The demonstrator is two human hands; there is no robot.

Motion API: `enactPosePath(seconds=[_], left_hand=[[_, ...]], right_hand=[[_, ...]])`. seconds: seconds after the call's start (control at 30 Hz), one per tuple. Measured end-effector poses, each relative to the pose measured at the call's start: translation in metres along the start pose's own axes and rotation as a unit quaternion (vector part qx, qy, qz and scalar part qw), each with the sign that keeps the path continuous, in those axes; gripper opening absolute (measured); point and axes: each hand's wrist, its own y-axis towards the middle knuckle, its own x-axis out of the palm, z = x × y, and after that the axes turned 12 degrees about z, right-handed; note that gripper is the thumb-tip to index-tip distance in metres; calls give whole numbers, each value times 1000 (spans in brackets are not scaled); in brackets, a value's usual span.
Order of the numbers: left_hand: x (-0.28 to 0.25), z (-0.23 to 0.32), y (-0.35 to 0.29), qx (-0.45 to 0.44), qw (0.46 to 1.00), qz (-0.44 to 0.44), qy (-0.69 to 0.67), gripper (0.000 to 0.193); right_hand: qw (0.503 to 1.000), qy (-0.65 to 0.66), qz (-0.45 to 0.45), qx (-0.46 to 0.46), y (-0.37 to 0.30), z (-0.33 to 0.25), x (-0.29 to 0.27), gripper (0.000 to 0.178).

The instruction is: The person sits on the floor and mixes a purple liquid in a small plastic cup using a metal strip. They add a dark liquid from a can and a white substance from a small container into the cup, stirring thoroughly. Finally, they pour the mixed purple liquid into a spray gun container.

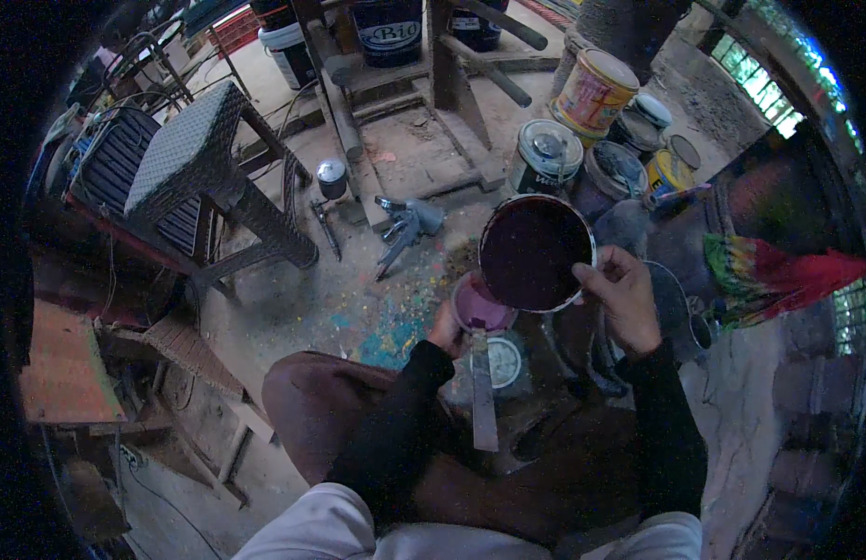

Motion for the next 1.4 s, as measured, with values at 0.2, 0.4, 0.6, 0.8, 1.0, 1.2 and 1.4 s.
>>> enactPosePath(seconds=[0.2, 0.4, 0.6, 0.8, 1.0, 1.2, 1.4], left_hand=[[-1, 1, 0, -8, 1000, -3, 2, 39], [-8, -4, 6, 4, 1000, -12, 2, 40], [2, 3, -6, -9, 1000, 24, -3, 40], [-8, -2, 2, -12, 1000, 16, 13, 41], [-7, -5, 3, 0, 1000, 5, -1, 40], [-6, -2, 0, 0, 1000, 4, -9, 38], [-5, -2, 0, -3, 1000, 6, -2, 36]], right_hand=[[999, 21, 4, 27, 2, 1, -1, 14], [999, 34, 7, 32, 3, 5, -2, 13], [999, 30, 16, 32, 3, 10, -5, 10], [998, 38, 20, 42, 2, 15, -7, 10], [998, 38, 15, 42, 3, 18, -11, 11], [997, 54, 3, 48, 2, 16, -10, 10], [998, 51, 7, 45, 2, 17, -10, 11]])
